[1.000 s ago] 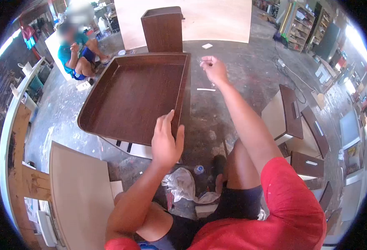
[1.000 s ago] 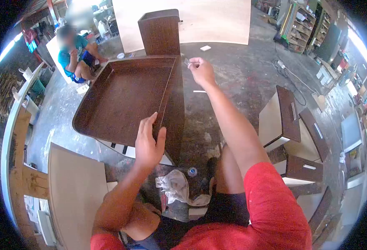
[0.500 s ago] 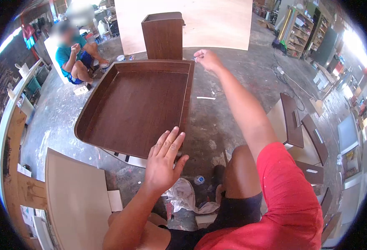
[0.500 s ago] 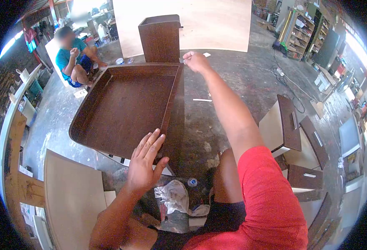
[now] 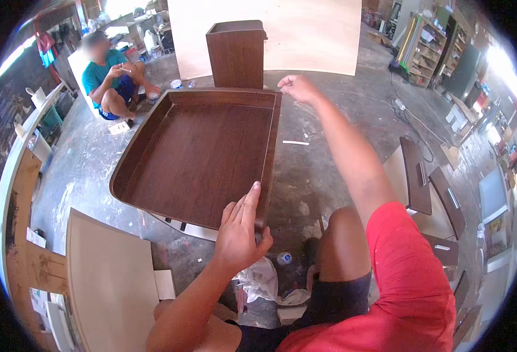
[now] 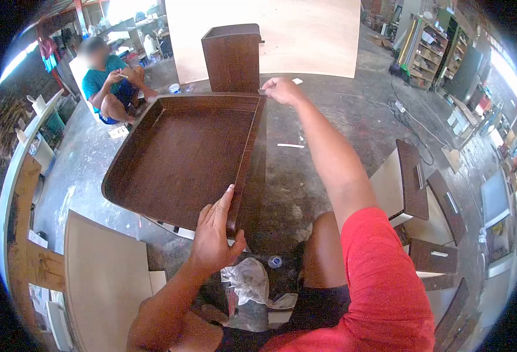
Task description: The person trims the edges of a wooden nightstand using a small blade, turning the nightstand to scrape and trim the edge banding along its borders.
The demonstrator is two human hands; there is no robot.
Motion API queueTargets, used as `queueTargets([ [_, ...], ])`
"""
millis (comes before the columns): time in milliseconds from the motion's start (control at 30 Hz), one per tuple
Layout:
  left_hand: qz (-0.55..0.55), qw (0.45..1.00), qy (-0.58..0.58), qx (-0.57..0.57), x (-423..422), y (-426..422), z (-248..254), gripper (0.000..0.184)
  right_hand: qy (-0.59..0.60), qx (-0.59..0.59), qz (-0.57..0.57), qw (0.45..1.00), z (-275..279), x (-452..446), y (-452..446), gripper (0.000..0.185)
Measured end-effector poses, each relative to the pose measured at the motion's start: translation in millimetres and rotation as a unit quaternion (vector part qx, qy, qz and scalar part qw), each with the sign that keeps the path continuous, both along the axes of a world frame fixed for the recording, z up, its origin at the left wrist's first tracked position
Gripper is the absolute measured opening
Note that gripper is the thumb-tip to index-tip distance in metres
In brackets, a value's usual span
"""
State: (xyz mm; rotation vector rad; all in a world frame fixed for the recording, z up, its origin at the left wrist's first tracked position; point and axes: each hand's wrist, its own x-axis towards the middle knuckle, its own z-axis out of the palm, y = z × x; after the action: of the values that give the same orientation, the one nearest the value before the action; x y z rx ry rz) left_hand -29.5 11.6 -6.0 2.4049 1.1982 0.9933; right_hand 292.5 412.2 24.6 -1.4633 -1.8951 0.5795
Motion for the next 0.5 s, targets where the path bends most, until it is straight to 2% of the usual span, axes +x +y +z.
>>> queueTargets([
  [233,-0.012,0.999,0.012,-0.039,-3.7,4.4,3.2,0.111,0.004,-0.003,0.0,1.0,2.7,-3.8,-9.9,0.021],
  [333,-0.009,0.999,0.034,-0.019,-3.9,6.3,1.6,0.108,-0.015,0.014,0.001,1.0,1.1,-3.2,-11.5,0.022],
  [500,-0.009,0.998,0.061,-0.012,-6.1,7.3,1.9,0.118,-0.023,0.01,-0.03,0.999,8.7,-9.2,-18.6,0.021],
])
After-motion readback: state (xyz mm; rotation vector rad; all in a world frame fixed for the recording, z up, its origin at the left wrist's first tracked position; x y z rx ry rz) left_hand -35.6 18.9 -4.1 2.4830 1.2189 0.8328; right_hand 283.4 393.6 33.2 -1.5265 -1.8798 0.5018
